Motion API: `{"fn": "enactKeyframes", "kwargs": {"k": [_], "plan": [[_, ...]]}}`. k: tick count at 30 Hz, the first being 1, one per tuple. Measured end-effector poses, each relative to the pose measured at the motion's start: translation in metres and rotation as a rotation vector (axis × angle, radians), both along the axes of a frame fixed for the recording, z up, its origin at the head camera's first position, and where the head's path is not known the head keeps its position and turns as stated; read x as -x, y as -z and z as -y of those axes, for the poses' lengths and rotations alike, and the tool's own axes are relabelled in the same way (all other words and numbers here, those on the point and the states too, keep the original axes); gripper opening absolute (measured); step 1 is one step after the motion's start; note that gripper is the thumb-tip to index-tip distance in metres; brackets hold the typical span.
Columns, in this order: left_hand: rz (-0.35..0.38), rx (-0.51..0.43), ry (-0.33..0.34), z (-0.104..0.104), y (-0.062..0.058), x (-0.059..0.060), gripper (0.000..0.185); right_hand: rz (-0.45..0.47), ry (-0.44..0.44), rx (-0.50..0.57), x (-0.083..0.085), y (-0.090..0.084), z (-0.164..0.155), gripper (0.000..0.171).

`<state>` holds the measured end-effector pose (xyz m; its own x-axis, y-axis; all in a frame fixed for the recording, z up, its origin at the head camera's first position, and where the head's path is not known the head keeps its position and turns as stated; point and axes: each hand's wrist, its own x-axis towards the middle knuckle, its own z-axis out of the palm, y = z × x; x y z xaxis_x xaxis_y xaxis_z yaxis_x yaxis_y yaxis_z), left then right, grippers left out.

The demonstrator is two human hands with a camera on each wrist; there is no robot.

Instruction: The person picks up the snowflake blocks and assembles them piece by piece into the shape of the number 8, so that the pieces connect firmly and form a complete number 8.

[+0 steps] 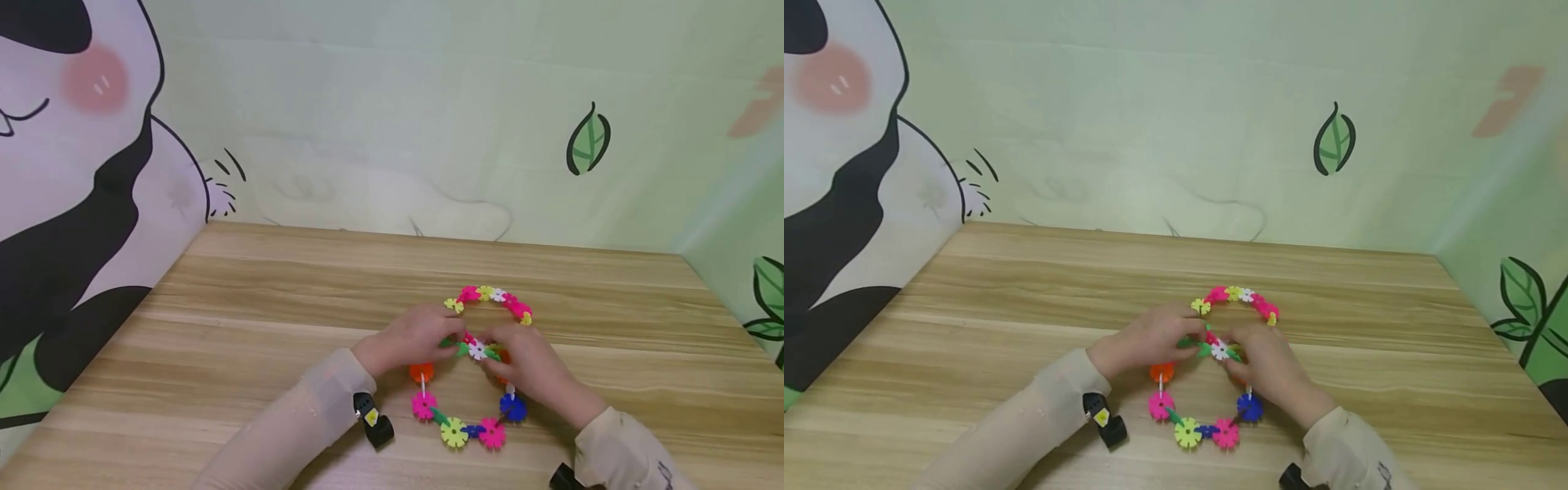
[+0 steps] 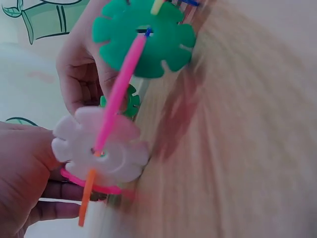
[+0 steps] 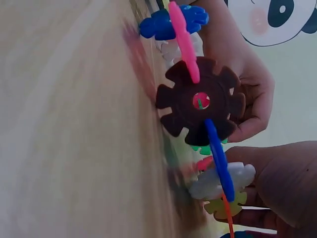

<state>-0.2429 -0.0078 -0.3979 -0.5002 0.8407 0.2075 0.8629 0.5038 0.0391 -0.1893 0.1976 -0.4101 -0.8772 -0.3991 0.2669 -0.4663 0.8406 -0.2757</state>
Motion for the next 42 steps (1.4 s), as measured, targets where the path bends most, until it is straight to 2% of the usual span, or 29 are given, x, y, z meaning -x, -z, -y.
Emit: {"fn": "enactKeyframes", "kwargs": {"k": [6,10,13,17,24,36,42], "plan": [[-0.012,0.049,0.004,0.0,-0.001,-0.002,0.013,0.012,0.025,-0.018,0.001,0.0,0.003,0.035],[-0.031,0.04,-0.009,0.001,0.0,-0.005,0.011,-0.03,0.086,-0.039,0.0,-0.001,0.007,0.036],[-0.043,0.025,-0.028,0.001,0.001,-0.007,0.011,-0.043,0.101,-0.052,-0.001,0.0,0.01,0.033],[-0.065,0.012,-0.056,0.001,0.003,-0.011,0.011,-0.037,0.092,-0.053,-0.002,0.002,0.012,0.033],[-0.16,-0.012,-0.066,-0.001,0.005,-0.016,0.011,-0.036,0.059,-0.03,-0.004,0.002,0.011,0.032],[-0.12,-0.152,-0.06,-0.003,0.013,-0.019,0.006,-0.125,-0.011,-0.018,-0.004,0.005,0.011,0.029],[-0.144,-0.193,-0.059,-0.004,0.017,-0.019,0.006,-0.136,-0.017,-0.023,-0.003,0.006,0.012,0.028]]}}
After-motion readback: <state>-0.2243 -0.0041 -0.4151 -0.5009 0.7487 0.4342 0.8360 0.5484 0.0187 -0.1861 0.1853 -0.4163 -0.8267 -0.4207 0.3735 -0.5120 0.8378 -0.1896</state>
